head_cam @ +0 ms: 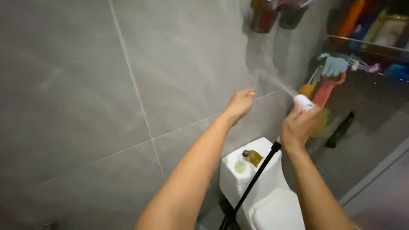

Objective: Cleaning and organizing bathroom supplies, including toothbrush holders and shelving.

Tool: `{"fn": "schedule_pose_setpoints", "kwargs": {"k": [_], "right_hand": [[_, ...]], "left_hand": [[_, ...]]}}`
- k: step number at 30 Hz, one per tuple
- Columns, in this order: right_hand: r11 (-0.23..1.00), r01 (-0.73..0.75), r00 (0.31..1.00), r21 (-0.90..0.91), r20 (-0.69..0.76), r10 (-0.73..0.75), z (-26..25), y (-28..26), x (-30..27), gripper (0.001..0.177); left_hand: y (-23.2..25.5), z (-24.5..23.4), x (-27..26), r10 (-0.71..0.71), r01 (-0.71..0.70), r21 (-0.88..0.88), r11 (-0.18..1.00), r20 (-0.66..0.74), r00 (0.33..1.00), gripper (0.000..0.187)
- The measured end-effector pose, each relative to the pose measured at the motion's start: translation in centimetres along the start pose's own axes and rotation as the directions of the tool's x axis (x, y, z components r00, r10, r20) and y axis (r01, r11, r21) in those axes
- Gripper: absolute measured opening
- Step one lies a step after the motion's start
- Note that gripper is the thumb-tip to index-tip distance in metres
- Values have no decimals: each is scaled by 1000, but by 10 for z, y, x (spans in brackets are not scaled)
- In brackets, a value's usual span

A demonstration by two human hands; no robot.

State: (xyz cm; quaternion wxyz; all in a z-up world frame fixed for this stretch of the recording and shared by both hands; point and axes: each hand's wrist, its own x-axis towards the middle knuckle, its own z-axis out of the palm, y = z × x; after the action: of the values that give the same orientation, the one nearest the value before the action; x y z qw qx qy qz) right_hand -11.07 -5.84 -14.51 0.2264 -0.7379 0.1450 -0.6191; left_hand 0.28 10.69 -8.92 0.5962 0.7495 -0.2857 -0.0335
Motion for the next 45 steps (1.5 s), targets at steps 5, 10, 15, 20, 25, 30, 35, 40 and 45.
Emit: {"fn": "schedule_pose_setpoints", "kwargs": {"k": [5,10,15,20,25,30,35,40,45], "right_hand": [[993,-121,992,6,27,121,-6,51,11,33],[972,-229,953,-50,194,235,-3,90,-5,37],[941,-311,895,-129,293,336,14,127,-18,41],[930,-318,847,-182,386,365,37,179,-39,44],[901,-384,765,-201,478,432,47,183,-55,45],[973,-229,833,-34,511,213,81,154,-89,38],[929,-364,581,-71,762,286,60,46,-104,42],[928,-371,574,-14,782,241,55,18,-169,40],[950,-303,607,-74,753,253,31,-31,-233,45]], "left_hand": [[-56,39,35,7,-8,-9,1000,-30,1000,45],[-77,61,20,-218,217,-66,974,-14,976,47],[-143,81,32,-145,151,66,986,-79,986,46],[-164,87,13,-349,345,-66,936,-85,933,45],[-194,85,-8,-515,510,-74,857,-148,844,45],[-261,74,-37,-498,483,-123,867,-259,828,47],[-167,25,-95,-774,732,-253,633,-223,592,46],[-276,-12,-152,-632,568,-279,774,-373,679,46],[-315,-20,-236,-608,622,-31,782,-250,753,49]]}}
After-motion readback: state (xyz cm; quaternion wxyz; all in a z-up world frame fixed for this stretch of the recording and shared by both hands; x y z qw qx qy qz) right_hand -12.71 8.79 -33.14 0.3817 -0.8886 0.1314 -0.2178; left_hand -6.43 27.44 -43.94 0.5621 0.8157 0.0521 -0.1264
